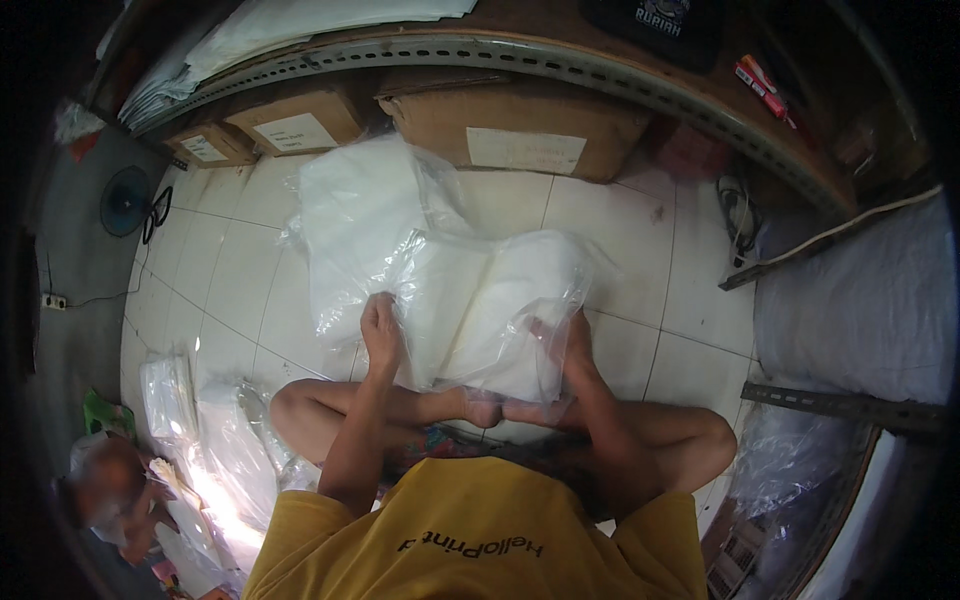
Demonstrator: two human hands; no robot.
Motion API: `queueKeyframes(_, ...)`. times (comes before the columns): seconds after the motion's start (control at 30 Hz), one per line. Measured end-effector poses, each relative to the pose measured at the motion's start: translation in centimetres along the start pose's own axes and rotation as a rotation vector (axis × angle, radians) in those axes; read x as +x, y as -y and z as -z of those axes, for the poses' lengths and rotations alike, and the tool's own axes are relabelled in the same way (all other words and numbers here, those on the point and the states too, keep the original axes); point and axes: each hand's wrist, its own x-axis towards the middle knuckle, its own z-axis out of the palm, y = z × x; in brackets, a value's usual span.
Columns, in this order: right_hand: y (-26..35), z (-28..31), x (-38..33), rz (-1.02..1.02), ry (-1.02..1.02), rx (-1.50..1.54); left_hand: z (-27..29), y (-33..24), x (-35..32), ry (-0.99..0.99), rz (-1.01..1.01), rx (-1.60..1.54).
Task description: The person sits on the floor and repeatedly unpacks stacks of white sheets from plastic bags. They fold each stack by hand and place them onto a nearby metal shelf. The process is repeated for multiple packages.
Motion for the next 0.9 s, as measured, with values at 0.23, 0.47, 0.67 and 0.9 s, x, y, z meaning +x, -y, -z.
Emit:
queueKeyframes(0.23, -2.0, 2.8, 3.5, 0.110, -0.152, 0.111, 3.8, -6.2, 6.5, -0.320, -0.071, -0.197)
queueKeyframes(0.47, -2.8, 9.9, 9.9, -0.112, 0.078, 0.343, 28.6, -15.0, 6.4, -0.594, -0.455, 0.193)
queueKeyframes(0.67, -8.1, 10.4, 14.5, -0.190, 0.142, 0.425, 51.4, -24.8, -15.1, -1.031, 0.171, 1.895)
queueKeyframes(0.9, -9.8, 11.0, 15.6, -0.177, 0.157, 0.338, 45.0, -8.9, -18.4, -0.953, 0.374, 1.209)
